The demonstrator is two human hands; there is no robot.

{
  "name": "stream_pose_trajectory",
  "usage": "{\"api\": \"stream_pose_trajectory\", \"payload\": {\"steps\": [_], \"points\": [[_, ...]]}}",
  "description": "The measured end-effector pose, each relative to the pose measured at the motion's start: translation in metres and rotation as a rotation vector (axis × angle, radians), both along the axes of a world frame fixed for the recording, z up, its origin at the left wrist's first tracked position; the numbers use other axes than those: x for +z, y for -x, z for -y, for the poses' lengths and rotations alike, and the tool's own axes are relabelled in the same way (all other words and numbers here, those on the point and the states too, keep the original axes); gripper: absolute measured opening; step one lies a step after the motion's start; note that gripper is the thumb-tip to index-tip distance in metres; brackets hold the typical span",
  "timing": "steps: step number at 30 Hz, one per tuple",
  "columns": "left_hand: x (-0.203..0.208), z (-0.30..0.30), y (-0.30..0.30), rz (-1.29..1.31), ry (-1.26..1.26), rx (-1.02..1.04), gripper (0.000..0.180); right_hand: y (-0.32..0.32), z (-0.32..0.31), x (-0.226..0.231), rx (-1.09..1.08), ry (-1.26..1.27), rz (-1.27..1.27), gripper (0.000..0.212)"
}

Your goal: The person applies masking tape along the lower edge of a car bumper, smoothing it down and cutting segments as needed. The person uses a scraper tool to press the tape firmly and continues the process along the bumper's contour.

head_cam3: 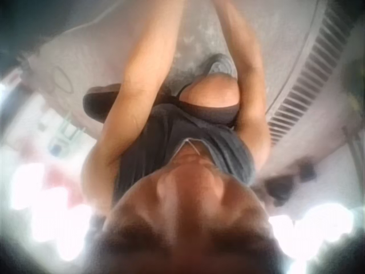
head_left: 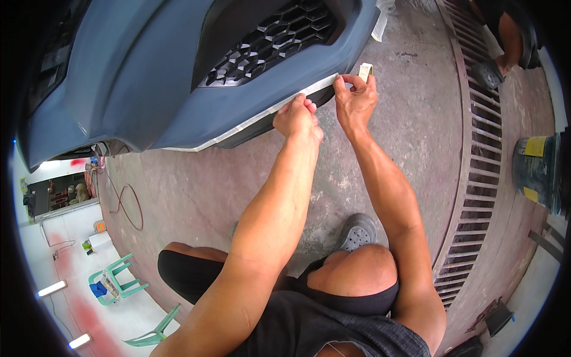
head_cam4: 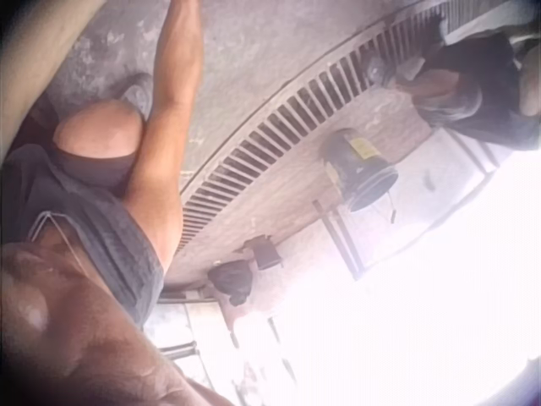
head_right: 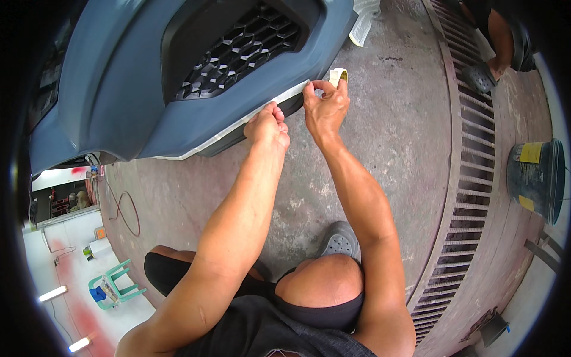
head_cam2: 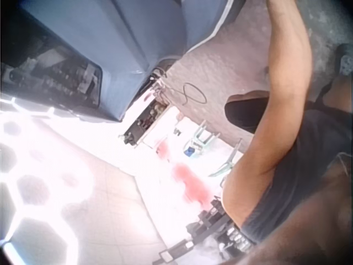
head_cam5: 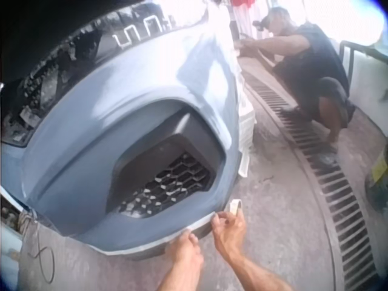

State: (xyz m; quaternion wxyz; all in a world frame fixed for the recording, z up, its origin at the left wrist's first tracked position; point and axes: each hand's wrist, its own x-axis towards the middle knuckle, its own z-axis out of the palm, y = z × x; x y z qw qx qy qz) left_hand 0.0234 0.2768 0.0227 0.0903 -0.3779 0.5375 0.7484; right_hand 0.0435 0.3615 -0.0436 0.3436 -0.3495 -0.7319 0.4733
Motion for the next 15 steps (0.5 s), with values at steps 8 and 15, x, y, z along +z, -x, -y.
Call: {"api": "stream_pose_trajectory", "payload": {"steps": [8, 15], "points": [[-0.002, -0.0018, 0.0001, 0.003, 0.022, -0.019, 0.014, -0.0028, -0.0017, 0.0, 0.009, -0.024, -0.035, 0.025], [-0.0048, -0.0011, 0.002, -0.004, -0.012, -0.024, 0.013, -0.0012, -0.0022, -0.0004, -0.014, -0.013, -0.036, 0.022]]}}
